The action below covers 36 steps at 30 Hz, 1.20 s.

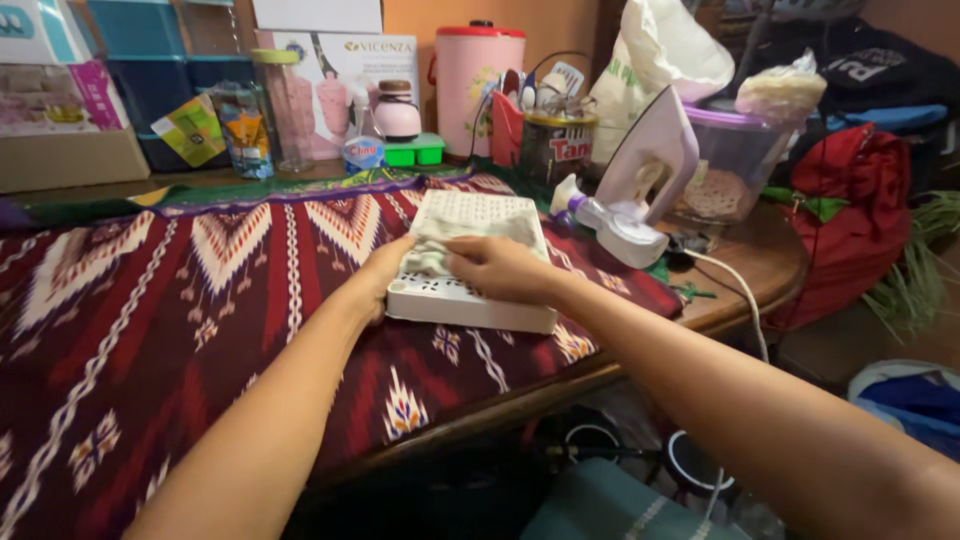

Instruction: The person disassembles a white plastic three-tier rack, wipes each tray and leg with a cloth, then reassembles the rack by inserting the legs into the trays and securing the structure on a patterned table.

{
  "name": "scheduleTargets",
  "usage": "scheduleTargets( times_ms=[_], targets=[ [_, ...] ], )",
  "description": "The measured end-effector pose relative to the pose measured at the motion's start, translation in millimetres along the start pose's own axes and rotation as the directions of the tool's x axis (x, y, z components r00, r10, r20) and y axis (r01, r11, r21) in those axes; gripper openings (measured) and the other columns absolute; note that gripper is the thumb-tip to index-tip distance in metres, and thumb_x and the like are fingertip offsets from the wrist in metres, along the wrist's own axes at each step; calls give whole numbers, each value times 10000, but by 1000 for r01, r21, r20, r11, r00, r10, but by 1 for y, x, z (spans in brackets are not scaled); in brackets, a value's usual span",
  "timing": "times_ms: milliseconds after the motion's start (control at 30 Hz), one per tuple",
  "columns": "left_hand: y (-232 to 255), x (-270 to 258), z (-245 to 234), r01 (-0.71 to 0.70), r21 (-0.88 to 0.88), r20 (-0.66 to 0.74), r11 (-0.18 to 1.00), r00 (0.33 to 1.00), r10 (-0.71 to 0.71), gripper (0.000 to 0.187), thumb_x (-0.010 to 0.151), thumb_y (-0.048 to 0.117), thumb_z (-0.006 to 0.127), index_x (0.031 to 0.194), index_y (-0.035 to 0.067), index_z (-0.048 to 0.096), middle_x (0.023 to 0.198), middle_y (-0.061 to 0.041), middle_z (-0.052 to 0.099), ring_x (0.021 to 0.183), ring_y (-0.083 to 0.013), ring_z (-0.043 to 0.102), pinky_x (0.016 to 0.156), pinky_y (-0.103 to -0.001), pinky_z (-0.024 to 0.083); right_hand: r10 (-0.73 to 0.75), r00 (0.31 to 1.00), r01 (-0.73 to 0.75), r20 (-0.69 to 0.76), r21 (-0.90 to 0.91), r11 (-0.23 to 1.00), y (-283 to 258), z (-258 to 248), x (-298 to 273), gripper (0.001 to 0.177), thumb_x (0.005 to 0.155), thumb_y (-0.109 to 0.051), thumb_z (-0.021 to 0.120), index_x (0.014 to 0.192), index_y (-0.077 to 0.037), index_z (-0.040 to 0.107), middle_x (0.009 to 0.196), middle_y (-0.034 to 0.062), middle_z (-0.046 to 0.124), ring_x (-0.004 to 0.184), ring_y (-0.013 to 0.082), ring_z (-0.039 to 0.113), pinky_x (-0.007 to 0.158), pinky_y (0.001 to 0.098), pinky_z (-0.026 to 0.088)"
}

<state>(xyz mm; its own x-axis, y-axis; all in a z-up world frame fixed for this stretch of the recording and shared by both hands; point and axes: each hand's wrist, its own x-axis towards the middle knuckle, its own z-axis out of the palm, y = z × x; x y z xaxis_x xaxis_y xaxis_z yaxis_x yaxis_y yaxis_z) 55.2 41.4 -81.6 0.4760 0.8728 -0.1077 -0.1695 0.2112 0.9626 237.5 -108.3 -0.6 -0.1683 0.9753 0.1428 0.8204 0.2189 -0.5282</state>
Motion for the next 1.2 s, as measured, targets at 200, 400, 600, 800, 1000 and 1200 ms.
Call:
scheduleTargets(
  times_ms=[200, 400, 600, 800, 1000, 1200],
  targets=[
    [-4, 1, -3, -7, -165, 145, 986, 989, 32, 464, 1045, 462, 443, 1173, 92, 694, 1043, -90, 759, 869, -203, 731, 754, -363, 612, -494, 866, 493, 79, 27, 869, -5, 9, -39, 431, 1029, -332, 560, 1418, -162, 634, 1466, 103, 624, 1412, 292, 527, 1148, 339, 379],
    [-6, 3, 6, -23, 48, 34, 999, 999, 22, 521, 1069, 448, 363, 1236, 62, 670, 1155, -104, 772, 958, -185, 749, 785, -325, 599, -271, 960, 276, -72, 68, 959, 56, -29, -76, 436, 1038, -341, 566, 1395, -91, 571, 1531, 117, 554, 1462, 266, 482, 1173, 347, 357],
    [-4, 1, 12, 85, 128, -126, 988, 990, -69, 689, 1063, 508, 192, 1210, 45, 680, 1045, -139, 775, 843, -199, 746, 725, -333, 597, -365, 927, 372, 90, -78, 925, 47, -18, -51, 495, 1032, -339, 522, 1489, -152, 562, 1497, 172, 526, 1459, 305, 445, 1169, 380, 342],
    [-18, 12, -3, -133, 110, 28, 985, 991, 130, 320, 1074, 312, 546, 1190, 33, 650, 904, -70, 678, 693, -190, 639, 630, -368, 515, -405, 906, 423, 125, -329, 844, 10, 7, 11, 554, 1094, -438, 351, 1581, -176, 354, 1590, 128, 452, 1543, 318, 274, 1226, 534, 150],
    [-17, 7, 4, -35, 87, -174, 996, 984, 50, 443, 1016, 328, 396, 1075, -6, 682, 871, -131, 739, 693, -221, 720, 627, -382, 581, -156, 974, 192, 164, -231, 954, 14, 3, 42, 626, 1041, -517, 311, 1584, -206, 342, 1637, 109, 318, 1577, 240, 162, 1230, 522, 81],
    [-12, 0, 12, 1, 95, -259, 995, 966, 23, 448, 989, 324, 447, 1073, -44, 689, 891, -169, 741, 704, -253, 719, 640, -416, 568, -297, 935, 346, 193, -312, 885, 35, 8, 84, 614, 1030, -489, 300, 1560, -198, 404, 1629, 100, 354, 1559, 249, 201, 1229, 513, 121]
  ],
)
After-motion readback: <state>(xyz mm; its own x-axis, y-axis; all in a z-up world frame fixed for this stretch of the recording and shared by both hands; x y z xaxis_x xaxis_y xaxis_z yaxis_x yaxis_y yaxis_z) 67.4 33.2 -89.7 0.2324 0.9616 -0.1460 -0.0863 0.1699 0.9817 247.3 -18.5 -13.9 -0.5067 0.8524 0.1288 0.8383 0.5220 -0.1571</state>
